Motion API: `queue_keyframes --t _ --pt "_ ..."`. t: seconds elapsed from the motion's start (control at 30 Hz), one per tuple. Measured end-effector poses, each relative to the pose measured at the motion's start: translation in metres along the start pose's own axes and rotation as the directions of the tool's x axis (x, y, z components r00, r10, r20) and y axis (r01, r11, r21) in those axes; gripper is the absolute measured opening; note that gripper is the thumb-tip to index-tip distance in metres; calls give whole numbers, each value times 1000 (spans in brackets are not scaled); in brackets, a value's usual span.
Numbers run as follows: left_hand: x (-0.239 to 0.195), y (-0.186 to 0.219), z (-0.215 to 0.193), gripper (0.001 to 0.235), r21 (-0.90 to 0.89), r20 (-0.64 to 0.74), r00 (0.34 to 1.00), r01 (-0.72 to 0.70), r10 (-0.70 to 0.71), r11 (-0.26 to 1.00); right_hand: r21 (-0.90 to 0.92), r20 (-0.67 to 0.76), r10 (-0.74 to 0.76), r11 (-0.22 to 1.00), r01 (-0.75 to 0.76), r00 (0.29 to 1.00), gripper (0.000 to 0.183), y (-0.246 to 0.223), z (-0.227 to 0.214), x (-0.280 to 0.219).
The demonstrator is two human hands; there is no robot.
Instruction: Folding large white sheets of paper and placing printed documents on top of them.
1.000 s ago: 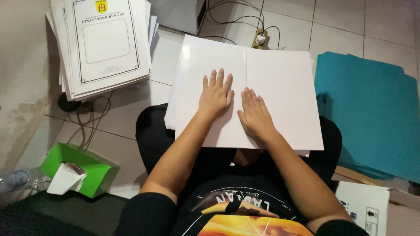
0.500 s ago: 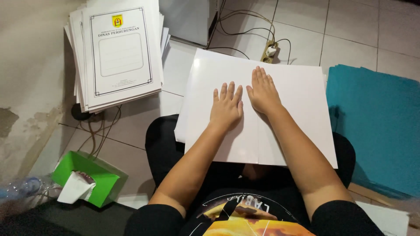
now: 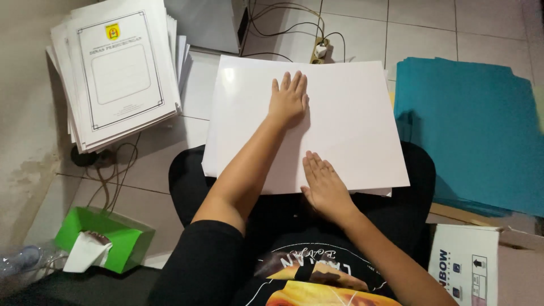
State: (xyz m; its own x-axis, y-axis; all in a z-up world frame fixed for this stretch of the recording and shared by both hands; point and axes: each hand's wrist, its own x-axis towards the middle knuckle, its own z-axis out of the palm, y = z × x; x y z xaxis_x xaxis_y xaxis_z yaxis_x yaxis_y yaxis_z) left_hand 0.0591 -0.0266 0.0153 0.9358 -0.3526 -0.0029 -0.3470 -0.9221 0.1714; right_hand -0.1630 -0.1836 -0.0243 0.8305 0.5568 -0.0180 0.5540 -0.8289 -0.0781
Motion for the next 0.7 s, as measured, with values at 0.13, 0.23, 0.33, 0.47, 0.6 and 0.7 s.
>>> queue_keyframes --t 0.13,0.23,0.33,0.47,0.6,0.7 --pt "57 -25 11 63 35 23 1000 12 -13 999 41 93 -17 999 13 995 72 -3 -30 -8" --pt "60 -22 12 63 66 19 1000 11 -12 998 105 194 -18 994 -2 981 73 1 -41 -5" --pt "59 -30 8 65 85 12 1000 0 -1 996 108 228 11 993 -37 974 73 11 -44 31" --pt "63 -39 23 67 24 -25 1000 3 -2 1000 40 106 96 994 -100 990 71 31 -45 87" --pt "76 -46 38 67 -27 -110 994 21 -24 999 52 83 114 992 -119 990 70 18 -57 79" --pt "84 -50 66 58 -1 -391 920 -32 29 999 41 136 103 993 -109 985 70 12 -48 49"
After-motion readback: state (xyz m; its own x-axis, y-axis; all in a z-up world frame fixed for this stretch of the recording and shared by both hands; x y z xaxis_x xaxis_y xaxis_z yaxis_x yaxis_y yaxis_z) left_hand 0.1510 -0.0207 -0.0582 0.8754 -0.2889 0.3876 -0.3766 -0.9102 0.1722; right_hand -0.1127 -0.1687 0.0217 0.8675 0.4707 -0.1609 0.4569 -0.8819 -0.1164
